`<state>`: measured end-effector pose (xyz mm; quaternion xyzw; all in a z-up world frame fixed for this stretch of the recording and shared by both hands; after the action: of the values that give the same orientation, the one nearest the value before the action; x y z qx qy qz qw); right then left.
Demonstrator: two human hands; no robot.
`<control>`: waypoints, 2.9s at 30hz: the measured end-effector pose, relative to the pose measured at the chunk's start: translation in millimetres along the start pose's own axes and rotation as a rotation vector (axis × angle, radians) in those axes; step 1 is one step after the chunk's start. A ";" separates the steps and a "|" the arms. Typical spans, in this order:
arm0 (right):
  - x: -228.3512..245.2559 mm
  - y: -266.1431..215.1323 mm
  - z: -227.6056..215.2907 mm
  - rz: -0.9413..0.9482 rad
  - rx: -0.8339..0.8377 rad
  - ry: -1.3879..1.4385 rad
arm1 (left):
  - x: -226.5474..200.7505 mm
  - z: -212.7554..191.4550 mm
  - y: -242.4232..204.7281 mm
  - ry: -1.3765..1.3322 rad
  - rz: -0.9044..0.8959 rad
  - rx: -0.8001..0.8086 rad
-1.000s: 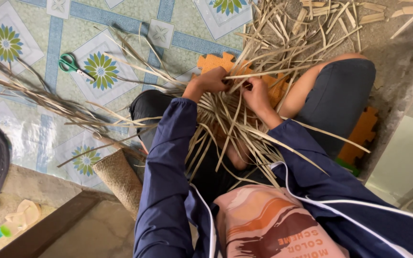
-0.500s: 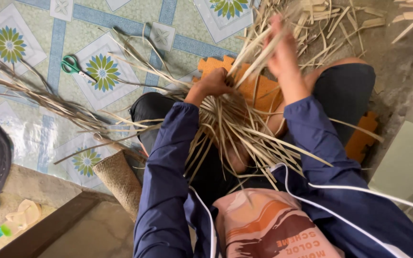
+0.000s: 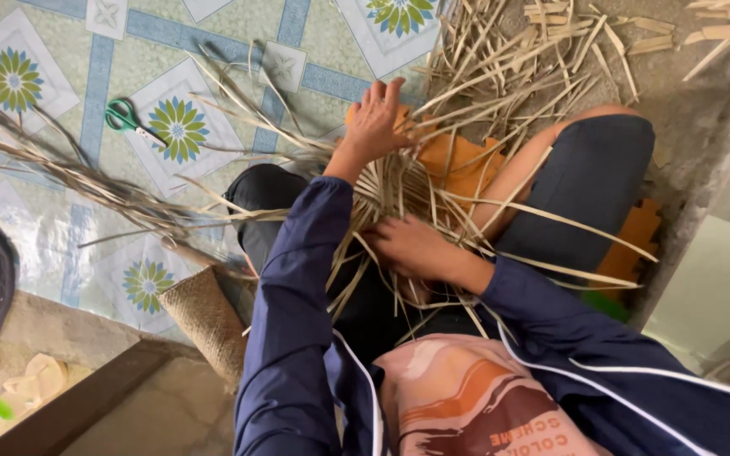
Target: Weaving natural fiber strips together to create a handcrafted mat on a tiled floor.
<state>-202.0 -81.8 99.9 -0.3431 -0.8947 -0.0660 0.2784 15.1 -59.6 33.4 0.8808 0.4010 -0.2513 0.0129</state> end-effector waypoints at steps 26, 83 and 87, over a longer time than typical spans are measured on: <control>-150.7 50.7 -29.1 0.136 -0.381 -0.171 | -61.7 94.2 -129.4 0.479 -0.365 -0.331; -105.9 43.6 2.3 -0.031 -0.383 -0.190 | -60.4 115.6 -129.0 0.136 -0.626 0.387; -108.7 56.5 6.3 0.092 -0.344 -0.263 | -61.8 109.1 -127.6 0.147 -0.621 0.430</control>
<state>-101.8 -99.9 31.5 -0.4316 -0.8823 -0.1594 0.0993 -157.1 -40.8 -11.0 0.7159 0.5865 -0.2577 -0.2778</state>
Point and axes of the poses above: each hand's wrist, its own y-axis towards the middle knuckle, its own z-axis out of the palm, x = y × z, the point moved 5 cm from there along y, towards the middle knuckle, and after that the axes turned 5 degrees about y, right-handed, at the moved point
